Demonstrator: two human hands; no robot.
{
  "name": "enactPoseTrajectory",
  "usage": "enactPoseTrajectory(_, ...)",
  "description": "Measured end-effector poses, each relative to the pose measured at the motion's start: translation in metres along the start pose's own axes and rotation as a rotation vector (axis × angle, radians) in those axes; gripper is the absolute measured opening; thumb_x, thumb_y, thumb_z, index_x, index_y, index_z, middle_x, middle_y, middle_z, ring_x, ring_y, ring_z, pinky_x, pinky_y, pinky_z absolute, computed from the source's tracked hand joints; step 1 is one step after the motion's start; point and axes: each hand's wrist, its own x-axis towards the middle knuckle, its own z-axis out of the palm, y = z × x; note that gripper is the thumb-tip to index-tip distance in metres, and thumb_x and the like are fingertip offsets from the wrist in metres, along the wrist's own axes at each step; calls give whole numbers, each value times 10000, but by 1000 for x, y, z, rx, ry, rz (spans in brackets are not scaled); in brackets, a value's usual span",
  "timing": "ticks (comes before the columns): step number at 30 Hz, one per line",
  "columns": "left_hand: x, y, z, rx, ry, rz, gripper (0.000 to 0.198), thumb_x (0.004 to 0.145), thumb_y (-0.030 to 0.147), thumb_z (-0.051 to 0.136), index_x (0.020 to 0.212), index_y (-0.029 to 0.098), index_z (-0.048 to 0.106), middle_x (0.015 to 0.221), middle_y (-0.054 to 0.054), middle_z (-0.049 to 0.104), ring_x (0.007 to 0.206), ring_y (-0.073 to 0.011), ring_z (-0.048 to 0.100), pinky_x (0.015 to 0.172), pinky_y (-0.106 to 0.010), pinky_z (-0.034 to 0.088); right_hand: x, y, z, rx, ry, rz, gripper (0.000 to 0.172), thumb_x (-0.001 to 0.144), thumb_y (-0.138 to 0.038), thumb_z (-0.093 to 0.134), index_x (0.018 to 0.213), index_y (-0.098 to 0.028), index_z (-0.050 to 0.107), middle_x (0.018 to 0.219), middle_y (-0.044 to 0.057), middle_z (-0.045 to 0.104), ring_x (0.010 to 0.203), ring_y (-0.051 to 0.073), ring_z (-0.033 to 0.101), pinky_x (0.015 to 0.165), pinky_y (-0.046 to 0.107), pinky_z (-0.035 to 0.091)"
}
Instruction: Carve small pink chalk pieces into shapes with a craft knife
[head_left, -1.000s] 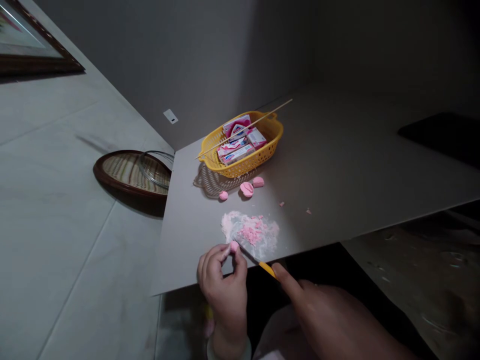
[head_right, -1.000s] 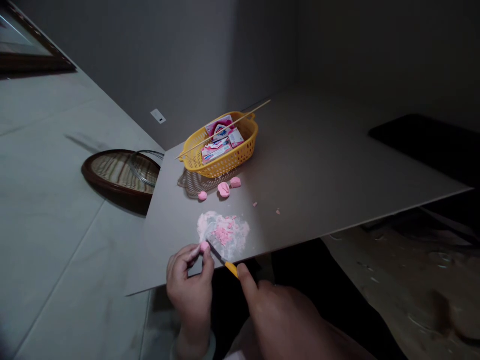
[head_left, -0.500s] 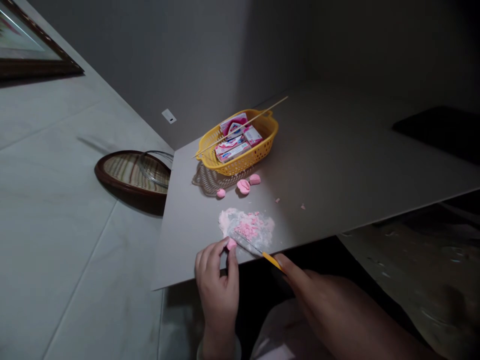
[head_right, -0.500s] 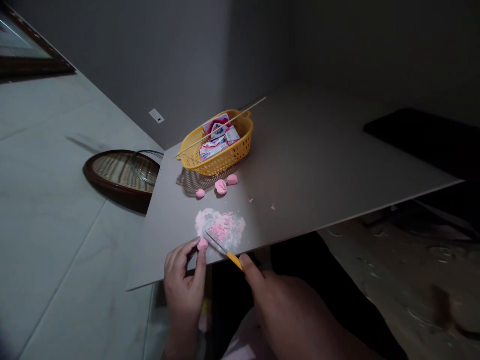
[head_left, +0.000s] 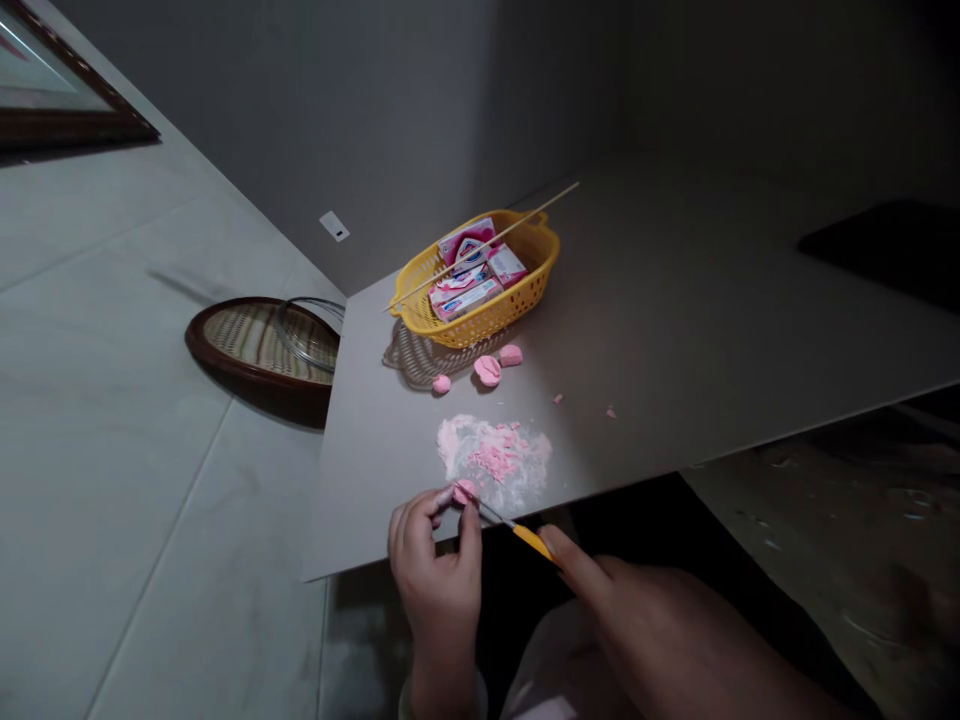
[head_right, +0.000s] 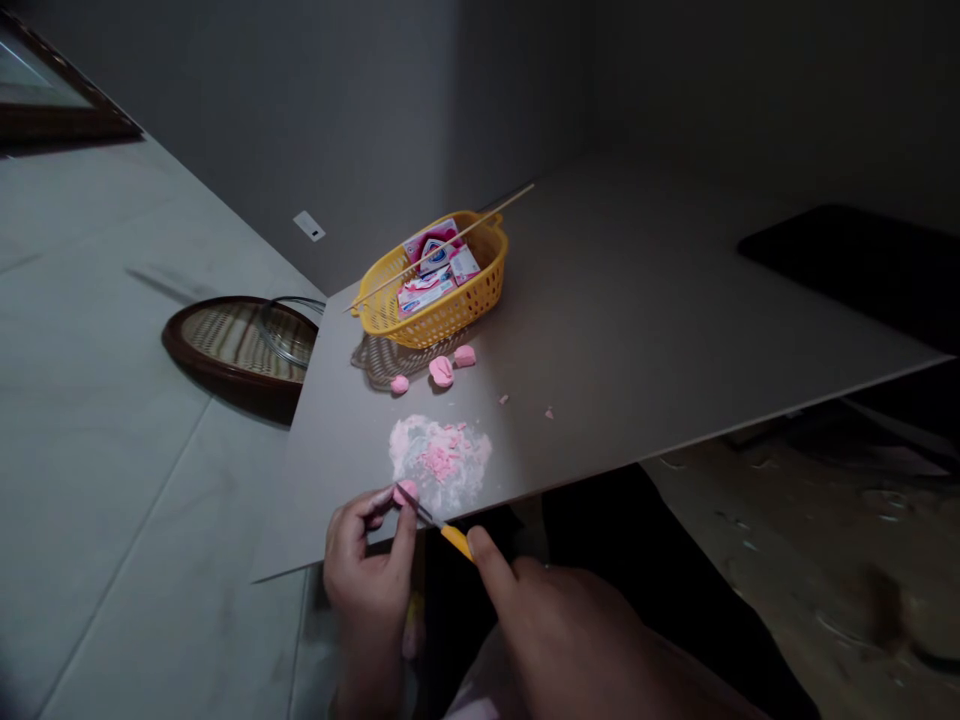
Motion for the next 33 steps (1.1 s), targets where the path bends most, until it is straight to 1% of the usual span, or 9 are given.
enactPoseTrajectory(3, -1, 0, 1, 1, 6, 2, 104, 903, 217, 716, 995, 216, 668, 907, -33, 699, 831, -181, 645, 778, -336, 541, 1, 0, 1, 5, -73, -22, 731, 733, -50, 529, 1449, -192, 562, 927, 66, 797, 656, 231, 739, 596, 320, 557)
enactPoseTrajectory(8, 0, 0, 1, -11, 0, 0, 93, 905, 222, 718, 987, 213, 675, 892, -30, 701, 808, -180, 646, 746, -327, 542, 3, 3, 5, -33, -18, -36, 710, 772, -39, 462, 1458, -196, 554, 970, 81, 796, 650, 223, 733, 584, 319, 543)
enactPoseTrajectory(11, 1, 1, 1, -4, 0, -7, 77, 905, 230, 717, 969, 212, 679, 866, -31, 700, 789, -184, 646, 737, -332, 543, 2, 4, 4, -24, -18, -51, 709, 767, -48, 458, 1453, -196, 561, 947, 75, 794, 633, 214, 722, 567, 306, 522)
enactPoseTrajectory(14, 2, 3, 1, 13, -7, -16, 74, 908, 247, 717, 959, 212, 677, 850, -33, 696, 780, -188, 644, 737, -340, 541, 5, 0, -1, 6, -7, 6, 694, 763, -90, 508, 1439, -233, 580, 876, 57, 787, 639, 215, 713, 570, 292, 495)
enactPoseTrajectory(17, 2, 4, 0, 19, -7, -23, 76, 908, 256, 720, 953, 215, 675, 851, -32, 697, 774, -188, 641, 733, -341, 536, 17, -7, -9, 21, 34, 85, 639, 776, -177, 577, 1405, -282, 614, 763, 42, 756, 615, 219, 686, 561, 285, 457)
enactPoseTrajectory(22, 3, 6, 1, 32, 1, -18, 85, 902, 251, 731, 948, 214, 670, 844, -23, 692, 765, -180, 627, 727, -325, 523, 38, -16, -19, 17, 59, 116, 590, 790, -272, 606, 1379, -292, 633, 650, 28, 698, 558, 215, 641, 540, 290, 423)
enactPoseTrajectory(25, 4, 6, 3, 35, -1, -28, 91, 897, 252, 736, 946, 213, 670, 844, -22, 691, 769, -179, 624, 729, -322, 519, 33, -13, -16, 30, 40, 118, 611, 781, -251, 610, 1390, -295, 623, 652, 25, 704, 552, 214, 648, 537, 288, 427)
enactPoseTrajectory(31, 5, 6, 4, 21, 15, -28, 90, 892, 256, 739, 945, 211, 680, 852, -26, 701, 772, -181, 633, 739, -328, 527, 8, -3, -5, 41, -32, 56, 770, 695, -102, 606, 1450, -246, 563, 847, 41, 785, 650, 228, 728, 581, 294, 512)
enactPoseTrajectory(33, 5, 6, 3, 14, 14, -42, 83, 895, 265, 734, 937, 212, 686, 850, -29, 707, 775, -186, 643, 744, -337, 533, 7, -2, -4, 34, -22, 73, 783, 674, -75, 610, 1435, -259, 579, 842, 23, 790, 635, 217, 732, 571, 282, 521)
